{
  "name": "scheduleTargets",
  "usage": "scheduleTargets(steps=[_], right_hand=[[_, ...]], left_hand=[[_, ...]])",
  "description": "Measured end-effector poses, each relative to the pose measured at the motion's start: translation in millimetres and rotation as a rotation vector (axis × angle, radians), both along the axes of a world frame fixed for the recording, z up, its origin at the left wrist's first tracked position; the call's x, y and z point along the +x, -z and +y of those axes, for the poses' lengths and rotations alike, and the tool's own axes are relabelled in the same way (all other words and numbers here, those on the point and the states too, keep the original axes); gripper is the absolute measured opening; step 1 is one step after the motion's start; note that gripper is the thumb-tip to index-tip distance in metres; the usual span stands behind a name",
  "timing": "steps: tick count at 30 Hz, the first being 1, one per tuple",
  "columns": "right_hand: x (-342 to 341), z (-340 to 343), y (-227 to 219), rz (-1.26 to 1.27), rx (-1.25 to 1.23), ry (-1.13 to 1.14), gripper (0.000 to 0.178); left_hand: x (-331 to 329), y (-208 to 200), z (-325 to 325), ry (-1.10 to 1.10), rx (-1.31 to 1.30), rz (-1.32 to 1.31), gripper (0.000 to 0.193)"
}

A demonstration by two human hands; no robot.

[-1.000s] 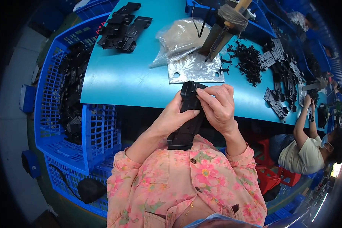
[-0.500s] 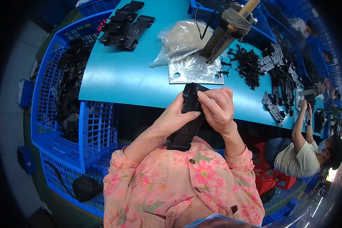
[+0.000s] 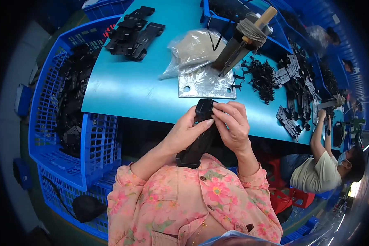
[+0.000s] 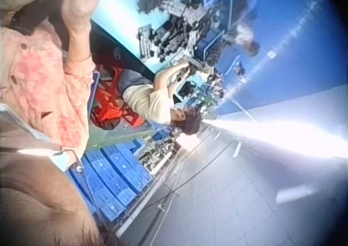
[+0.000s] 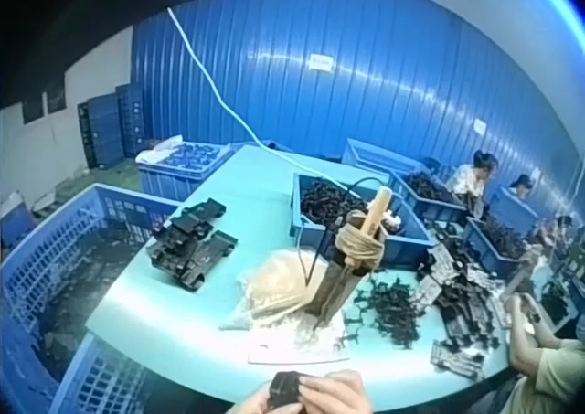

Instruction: Assembling small black plastic components into a larger base unit on an assembly line.

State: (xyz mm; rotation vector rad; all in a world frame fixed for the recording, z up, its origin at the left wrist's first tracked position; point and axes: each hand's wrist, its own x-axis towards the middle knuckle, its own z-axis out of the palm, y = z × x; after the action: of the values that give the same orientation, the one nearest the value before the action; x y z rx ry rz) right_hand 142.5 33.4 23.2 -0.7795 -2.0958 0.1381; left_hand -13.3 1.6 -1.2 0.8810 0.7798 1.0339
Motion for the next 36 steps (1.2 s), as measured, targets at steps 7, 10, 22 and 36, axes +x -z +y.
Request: scheduleTargets(steps=[7, 10, 22, 36], right_hand=[[2, 0, -7, -0.077, -0.009, -0.032, 0.023], [3, 1, -6, -0.088, -0.005, -0.034, 0.023], [-3, 0, -9, -0.115, -0.023, -0.069, 0.022], [22, 3, 2, 0.224, -0.612, -0.08, 0.019]], left_hand=[[-2, 3, -3, 0.008, 0.013, -0.038, 0.038], [-2, 5, -1, 0.02, 0.056, -0.044, 0.039], [-7, -2, 8, 0.029, -0.168, -0.216, 0.038], [-8, -1, 9, -0.154, -0.309, -0.211, 0.025]])
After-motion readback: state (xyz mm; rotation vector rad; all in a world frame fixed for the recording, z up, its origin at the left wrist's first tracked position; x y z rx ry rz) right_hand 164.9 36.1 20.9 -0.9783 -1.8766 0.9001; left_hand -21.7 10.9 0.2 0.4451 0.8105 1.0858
